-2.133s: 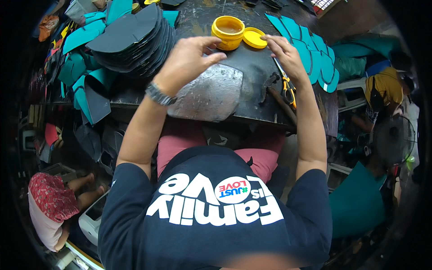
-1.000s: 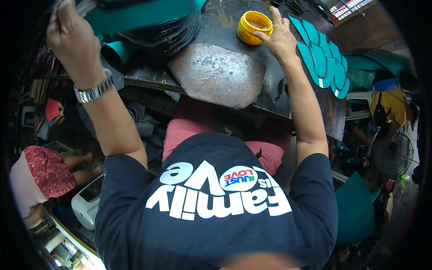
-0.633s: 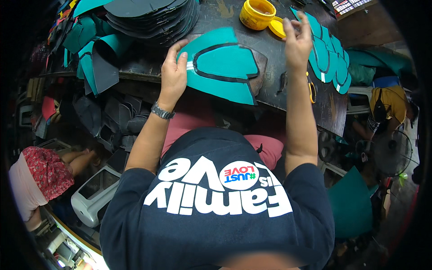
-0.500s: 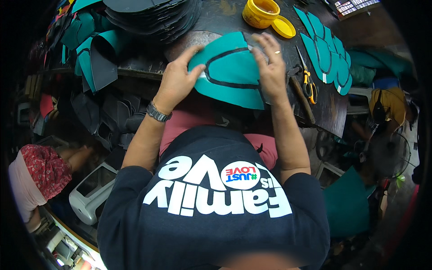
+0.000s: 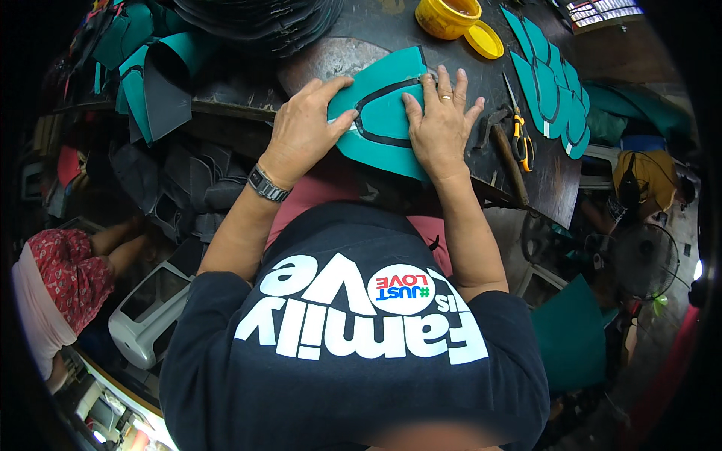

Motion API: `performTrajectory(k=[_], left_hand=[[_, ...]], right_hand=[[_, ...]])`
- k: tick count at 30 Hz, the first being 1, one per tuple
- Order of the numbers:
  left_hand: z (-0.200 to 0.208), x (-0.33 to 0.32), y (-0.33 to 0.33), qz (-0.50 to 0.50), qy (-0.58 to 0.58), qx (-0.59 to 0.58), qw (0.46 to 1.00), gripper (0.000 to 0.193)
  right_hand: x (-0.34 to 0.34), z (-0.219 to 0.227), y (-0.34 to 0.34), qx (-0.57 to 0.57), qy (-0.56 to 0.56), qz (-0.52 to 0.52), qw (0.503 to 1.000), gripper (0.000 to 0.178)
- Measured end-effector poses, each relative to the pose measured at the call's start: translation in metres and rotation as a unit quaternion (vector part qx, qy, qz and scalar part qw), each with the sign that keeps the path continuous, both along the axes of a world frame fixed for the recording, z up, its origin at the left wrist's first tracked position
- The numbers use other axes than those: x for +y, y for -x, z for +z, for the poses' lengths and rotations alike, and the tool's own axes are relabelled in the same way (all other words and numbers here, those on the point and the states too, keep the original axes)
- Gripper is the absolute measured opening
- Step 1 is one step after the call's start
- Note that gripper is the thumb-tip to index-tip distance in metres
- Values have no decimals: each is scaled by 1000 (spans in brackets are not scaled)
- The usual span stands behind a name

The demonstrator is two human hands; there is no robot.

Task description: The person assembles slip-on shoes by applying adhesive to green insole pieces and pressing them into black shoe uppers. They use scissors to trim excess material from the insoles and repeat the process on multiple units.

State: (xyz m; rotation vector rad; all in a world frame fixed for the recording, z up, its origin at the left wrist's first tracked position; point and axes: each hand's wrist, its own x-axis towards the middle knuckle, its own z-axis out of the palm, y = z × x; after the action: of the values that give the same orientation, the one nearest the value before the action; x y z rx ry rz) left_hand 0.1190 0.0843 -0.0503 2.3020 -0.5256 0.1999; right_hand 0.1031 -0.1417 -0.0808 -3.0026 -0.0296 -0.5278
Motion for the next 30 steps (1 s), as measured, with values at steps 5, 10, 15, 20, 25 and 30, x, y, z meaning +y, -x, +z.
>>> performTrajectory(k=[5,10,15,20,25,30], left_hand=[[2,7,-5,-20,-18,7,1000,44],[8,14,-11,-47,-7,88,995,41],[7,14,-12,-45,4,120,992,40],[4,15,-13,-50,18,120,991,39],[1,13,-11,-51,22,98,994,38],[-3,12,-14,-87,39,92,991,37]], right_hand=[[-14,3,0,20,7,37,999,58],[-29,9,-3,64,-28,70,995,55],[-11,9,7,62,-9,119,991,53],[7,12,15,74,-33,178,981,48],[10,19,18,79,-8,224,971,46],[0,27,18,109,-31,281,953,41]])
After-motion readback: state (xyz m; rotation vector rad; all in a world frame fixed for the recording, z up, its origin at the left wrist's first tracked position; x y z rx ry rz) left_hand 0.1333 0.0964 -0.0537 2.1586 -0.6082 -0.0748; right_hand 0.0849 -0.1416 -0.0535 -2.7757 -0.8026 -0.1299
